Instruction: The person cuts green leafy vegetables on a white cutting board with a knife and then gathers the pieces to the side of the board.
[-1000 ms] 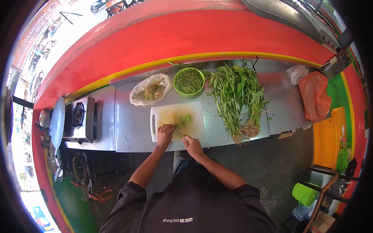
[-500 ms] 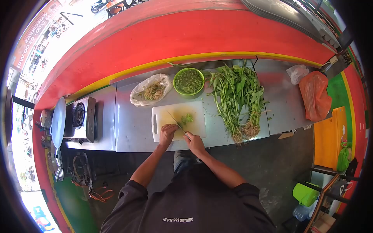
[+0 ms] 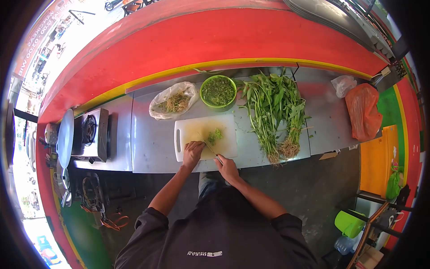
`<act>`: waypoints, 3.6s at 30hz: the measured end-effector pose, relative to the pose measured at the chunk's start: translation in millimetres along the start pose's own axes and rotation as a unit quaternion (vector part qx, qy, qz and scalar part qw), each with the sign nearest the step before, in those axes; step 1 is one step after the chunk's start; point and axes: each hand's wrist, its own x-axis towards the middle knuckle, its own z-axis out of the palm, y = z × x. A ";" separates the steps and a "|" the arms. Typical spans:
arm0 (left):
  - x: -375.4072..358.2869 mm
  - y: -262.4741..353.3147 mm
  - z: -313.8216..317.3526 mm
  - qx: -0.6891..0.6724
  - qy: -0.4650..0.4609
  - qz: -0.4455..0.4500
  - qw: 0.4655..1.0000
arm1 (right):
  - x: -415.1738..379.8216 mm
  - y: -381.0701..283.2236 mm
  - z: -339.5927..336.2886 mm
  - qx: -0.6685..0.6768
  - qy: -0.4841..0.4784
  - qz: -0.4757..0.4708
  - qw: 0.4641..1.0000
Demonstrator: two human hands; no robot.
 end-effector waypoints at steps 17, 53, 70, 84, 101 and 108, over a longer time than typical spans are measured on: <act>-3.5 -1.3 4.4 0.001 -0.011 -0.026 1.000 | 11.3 -7.4 15.3 -0.043 0.035 -0.017 0.998; -5.0 -2.8 0.8 -0.029 -0.007 -0.052 0.998 | 2.5 1.5 14.6 0.010 0.031 -0.027 0.999; -7.8 4.9 -0.9 -0.018 -0.022 -0.065 0.998 | 9.7 1.6 7.4 -0.071 -0.011 -0.003 0.997; -5.3 7.2 5.2 -0.004 -0.008 -0.039 0.999 | -14.3 9.3 -4.5 -0.005 0.025 -0.003 1.000; -7.0 3.9 5.9 0.012 -0.008 -0.045 0.999 | -7.8 6.6 -4.6 -0.005 0.020 -0.040 0.999; -6.5 6.6 4.4 0.015 -0.007 -0.030 0.999 | 8.2 7.8 2.8 -0.066 0.029 -0.048 0.996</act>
